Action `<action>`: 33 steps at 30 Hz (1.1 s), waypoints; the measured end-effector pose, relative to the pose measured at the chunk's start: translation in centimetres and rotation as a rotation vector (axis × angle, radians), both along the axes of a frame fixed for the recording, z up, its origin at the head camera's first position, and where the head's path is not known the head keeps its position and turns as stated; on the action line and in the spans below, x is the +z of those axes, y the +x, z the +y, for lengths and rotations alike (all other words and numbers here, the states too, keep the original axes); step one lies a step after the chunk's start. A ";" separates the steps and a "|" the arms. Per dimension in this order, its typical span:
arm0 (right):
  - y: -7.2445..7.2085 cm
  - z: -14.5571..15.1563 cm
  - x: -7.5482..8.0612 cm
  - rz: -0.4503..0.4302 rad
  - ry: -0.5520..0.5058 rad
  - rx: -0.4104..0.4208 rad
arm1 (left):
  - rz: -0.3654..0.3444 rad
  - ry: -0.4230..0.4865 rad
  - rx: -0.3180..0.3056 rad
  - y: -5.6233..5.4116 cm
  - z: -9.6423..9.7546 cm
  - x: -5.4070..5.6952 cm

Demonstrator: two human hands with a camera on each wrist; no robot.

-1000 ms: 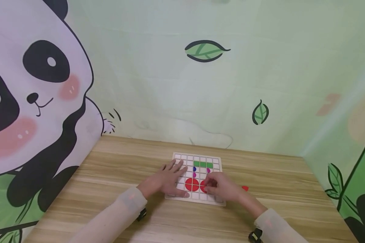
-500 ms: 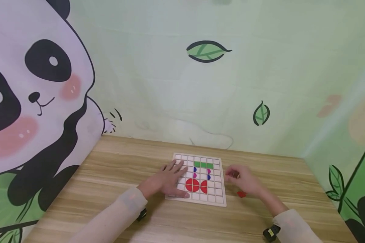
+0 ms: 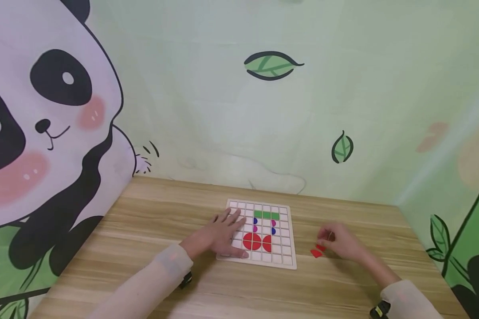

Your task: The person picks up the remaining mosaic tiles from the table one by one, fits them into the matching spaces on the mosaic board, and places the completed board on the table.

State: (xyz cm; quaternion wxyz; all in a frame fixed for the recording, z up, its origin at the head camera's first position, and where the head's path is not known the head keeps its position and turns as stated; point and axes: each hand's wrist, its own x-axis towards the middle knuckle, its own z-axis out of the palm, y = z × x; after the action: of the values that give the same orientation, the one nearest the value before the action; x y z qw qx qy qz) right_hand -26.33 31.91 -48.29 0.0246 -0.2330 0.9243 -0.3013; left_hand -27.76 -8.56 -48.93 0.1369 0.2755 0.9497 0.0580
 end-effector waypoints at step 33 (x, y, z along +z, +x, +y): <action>0.1 -1.5 0.6 -0.083 0.002 -0.045 | -0.002 0.017 -0.001 0.1 -0.1 0.0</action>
State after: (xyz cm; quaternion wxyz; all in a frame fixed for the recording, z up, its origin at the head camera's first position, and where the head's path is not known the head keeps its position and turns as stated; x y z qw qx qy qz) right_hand -26.21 30.41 -47.71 0.0562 -0.1994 0.9277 -0.3104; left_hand -27.65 -8.64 -48.94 0.1357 0.2771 0.9489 0.0664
